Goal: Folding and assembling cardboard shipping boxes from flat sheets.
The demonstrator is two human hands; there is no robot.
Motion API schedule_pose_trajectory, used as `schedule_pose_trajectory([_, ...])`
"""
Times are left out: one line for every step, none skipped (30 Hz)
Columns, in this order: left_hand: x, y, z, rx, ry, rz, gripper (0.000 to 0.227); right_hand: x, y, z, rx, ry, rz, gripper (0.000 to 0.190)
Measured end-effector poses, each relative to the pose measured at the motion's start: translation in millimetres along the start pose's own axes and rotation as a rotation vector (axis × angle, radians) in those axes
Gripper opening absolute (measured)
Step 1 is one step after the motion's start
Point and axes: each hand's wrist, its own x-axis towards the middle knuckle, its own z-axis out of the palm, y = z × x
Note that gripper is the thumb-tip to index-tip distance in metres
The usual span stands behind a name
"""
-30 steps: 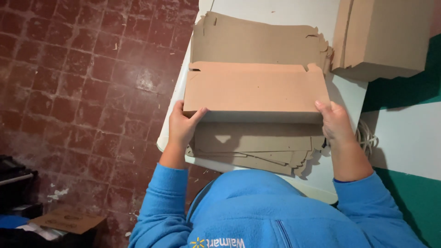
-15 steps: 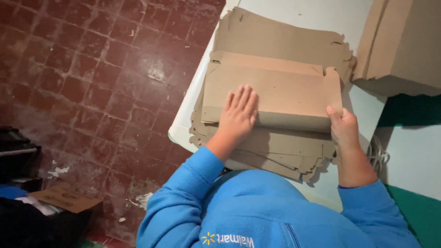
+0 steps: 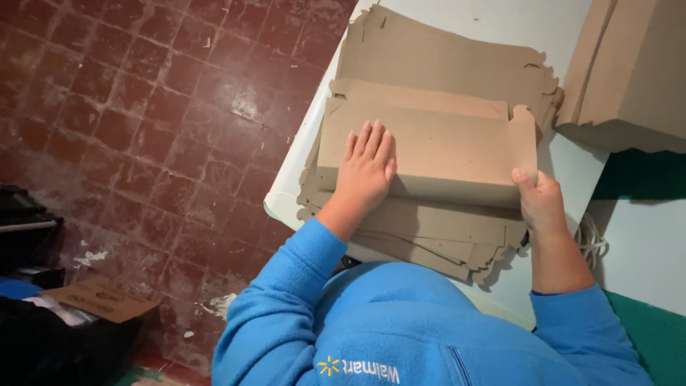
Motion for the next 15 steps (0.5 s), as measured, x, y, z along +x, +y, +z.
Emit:
schedule_pose_trajectory([-4.1, -0.4, 4.7, 0.002, 0.003, -0.004, 0.057, -0.5, -3.1, 0.9, 0.0, -0.004, -0.003, 0.03])
schedule_pose_trajectory([-8.2, -0.7, 9.4, 0.003, 0.014, -0.005, 0.058, -1.0, -6.1, 1.7, 0.002, -0.006, -0.006, 0.029])
schedule_pose_trajectory([-14.0, -0.8, 14.2, 0.003, 0.021, -0.003, 0.059, -5.0, -7.7, 2.5, 0.004, -0.003, -0.005, 0.028])
schedule_pose_trajectory([-15.0, -0.1, 10.6, 0.004, 0.019, -0.003, 0.059, -6.9, -10.9, 3.3, 0.005, -0.005, -0.003, 0.028])
schedule_pose_trajectory([-15.2, 1.2, 7.4, -0.008, 0.021, -0.01, 0.059, -8.5, -14.6, 3.1, -0.083, 0.009, -0.005, 0.028])
schedule_pose_trajectory([-15.6, 2.4, 4.1, -0.02, 0.022, -0.016, 0.06, -10.1, -18.4, 3.1, -0.172, 0.023, -0.006, 0.028])
schedule_pose_trajectory([-17.5, 2.7, 5.0, -0.021, 0.022, -0.024, 0.06, -8.7, -12.4, 2.5, -0.175, 0.016, -0.006, 0.028])
schedule_pose_trajectory([-19.4, 3.1, 5.9, -0.01, 0.035, -0.013, 0.06, -7.4, -6.6, 1.8, -0.155, 0.019, -0.018, 0.028])
schedule_pose_trajectory([-17.8, 2.0, 6.6, 0.003, 0.051, 0.008, 0.06, -5.1, -1.1, 1.9, -0.131, 0.031, -0.033, 0.028])
schedule_pose_trajectory([-17.2, 0.9, 6.4, 0.003, 0.054, 0.01, 0.06, -3.6, 4.7, 1.6, -0.13, 0.033, -0.036, 0.028])
schedule_pose_trajectory([-18.4, 2.0, 6.9, 0.0, 0.042, -0.004, 0.06, -4.8, 10.7, -1.2, -0.081, 0.04, -0.028, 0.028])
schedule_pose_trajectory([-19.7, 3.1, 7.4, -0.003, 0.029, -0.017, 0.061, -6.1, 16.9, -4.1, -0.032, 0.047, -0.02, 0.027])
schedule_pose_trajectory([-23.4, 3.4, 11.6, -0.003, 0.03, -0.019, 0.061, -6.1, 16.7, -4.9, -0.033, 0.045, -0.02, 0.027])
schedule_pose_trajectory([-27.1, 3.7, 15.7, 0.014, 0.025, -0.027, 0.061, -6.1, 16.3, -5.8, -0.067, 0.044, -0.001, 0.029])
schedule_pose_trajectory([-28.8, 1.8, 18.9, 0.036, 0.024, -0.034, 0.062, -3.8, 15.6, -4.1, -0.097, 0.045, 0.014, 0.032])
